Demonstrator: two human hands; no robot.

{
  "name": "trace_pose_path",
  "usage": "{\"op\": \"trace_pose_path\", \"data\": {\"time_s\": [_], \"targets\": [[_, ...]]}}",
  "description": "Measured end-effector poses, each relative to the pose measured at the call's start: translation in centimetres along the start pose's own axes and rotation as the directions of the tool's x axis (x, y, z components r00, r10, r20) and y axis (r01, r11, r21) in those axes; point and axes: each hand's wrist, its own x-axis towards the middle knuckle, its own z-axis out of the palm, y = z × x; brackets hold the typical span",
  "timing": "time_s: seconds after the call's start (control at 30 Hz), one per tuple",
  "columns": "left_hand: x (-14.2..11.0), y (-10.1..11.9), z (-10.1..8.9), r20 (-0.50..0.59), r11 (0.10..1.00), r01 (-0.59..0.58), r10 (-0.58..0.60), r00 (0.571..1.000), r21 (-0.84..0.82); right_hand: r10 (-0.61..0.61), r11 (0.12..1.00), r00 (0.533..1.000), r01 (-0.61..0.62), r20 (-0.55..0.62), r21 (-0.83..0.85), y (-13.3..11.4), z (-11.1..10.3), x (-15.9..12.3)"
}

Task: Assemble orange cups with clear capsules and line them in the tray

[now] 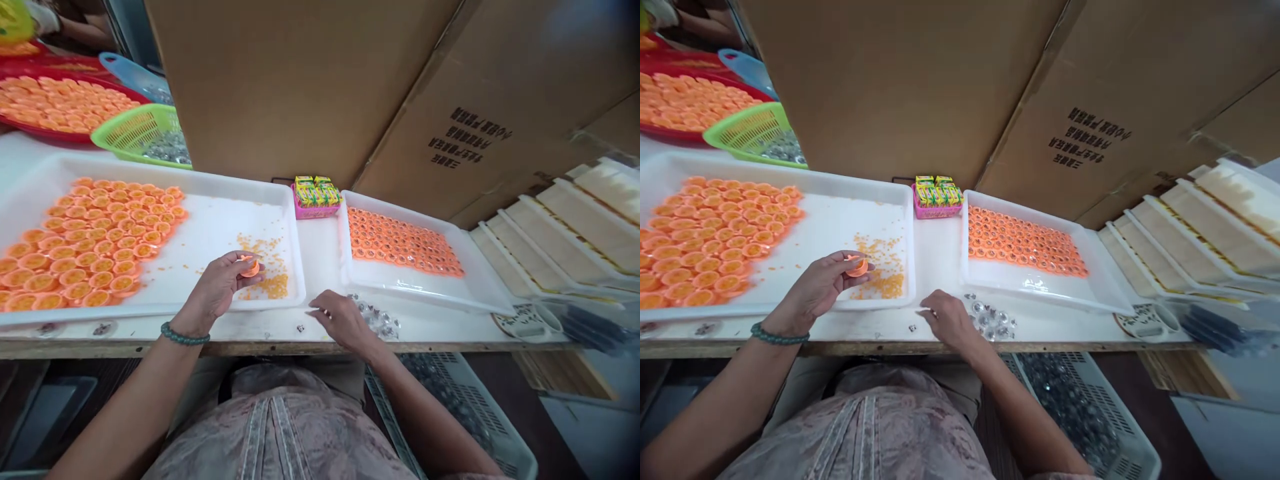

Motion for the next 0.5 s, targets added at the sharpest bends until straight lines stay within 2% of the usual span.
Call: {"op": "trace_pose_path", "data": {"time_s": [0.1,0.23,0.43,0.5], "targets": [[-0.1,0.1,0.2,-0.01,1.0,0.011,-0.011,1.0,0.008,0.008,1.0,0.991,-0.011,0.135,0.025,-0.1,1.9,-1.1],[-0.2,0.2,0.3,-0.019,1.0,0.002,-0.002,1.0,0.005,0.036,0.999,0.978,-0.031,0.204,-0.03,-0.2,3.4,-1.3],[0.0,-0.1,0.1,-0.009,1.0,-0.016,0.016,1.0,-0.001,-0.02,0.99,0.971,0.052,0.237,-0.128,-0.2,2.8,-1.5],[0.0,-0.1,0.1,-0.009,1.0,-0.014,0.014,1.0,0.003,-0.008,0.991,0.972,0.039,0.234,-0.128,-0.3,2.5,-1.3]]}}
